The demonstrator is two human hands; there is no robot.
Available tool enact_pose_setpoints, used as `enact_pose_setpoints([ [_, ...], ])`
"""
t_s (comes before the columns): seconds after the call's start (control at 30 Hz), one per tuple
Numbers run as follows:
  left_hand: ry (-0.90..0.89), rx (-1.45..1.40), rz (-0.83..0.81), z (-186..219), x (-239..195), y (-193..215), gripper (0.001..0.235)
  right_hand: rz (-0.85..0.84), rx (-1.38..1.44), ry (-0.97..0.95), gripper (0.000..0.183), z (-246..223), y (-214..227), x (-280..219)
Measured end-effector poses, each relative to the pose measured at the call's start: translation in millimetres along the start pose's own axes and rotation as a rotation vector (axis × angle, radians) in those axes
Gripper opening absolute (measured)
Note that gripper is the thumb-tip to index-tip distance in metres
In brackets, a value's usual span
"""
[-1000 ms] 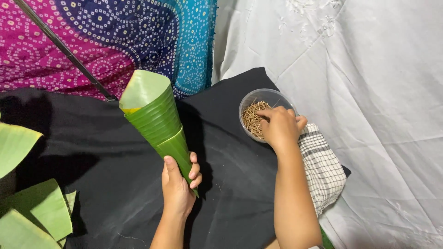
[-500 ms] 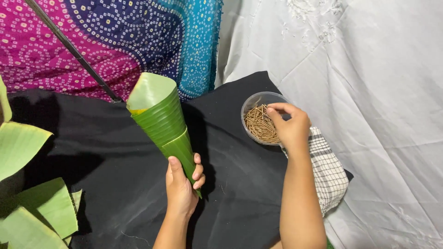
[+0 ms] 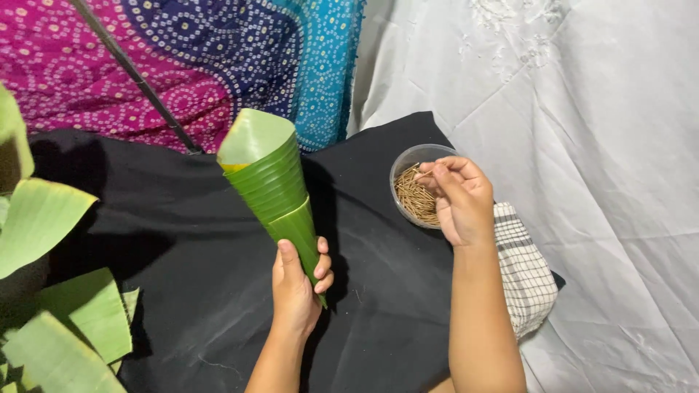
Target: Cleaning banana leaves with a cloth and folding them into shapes for food preparation.
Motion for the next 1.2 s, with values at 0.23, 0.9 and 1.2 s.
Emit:
enact_pose_setpoints([
  [0.23,-0.011,-0.05,0.018,1,1,-4,0.057,-0.163,0.038,0.115,0.008,32,-56,-26],
  [0.9,-0.157,0.231,-0.176,-13,3,8,0.04,-0.328,-0.433,0.543,0.007,65,-105,-67],
  [1.2,-0.166,0.255,-0.18,-8,4,8,0.044,-0.281,-0.52,0.587,0.01,69,-99,-60],
])
Point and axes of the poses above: each hand's wrist, its own x-axis towards the middle knuckle, its own y-axis out of the back of the hand, z = x × y, the point moved 2 cm from there along x, towards the middle knuckle, and after that the axes turned 15 degrees about -y, right-handed, at the moved point
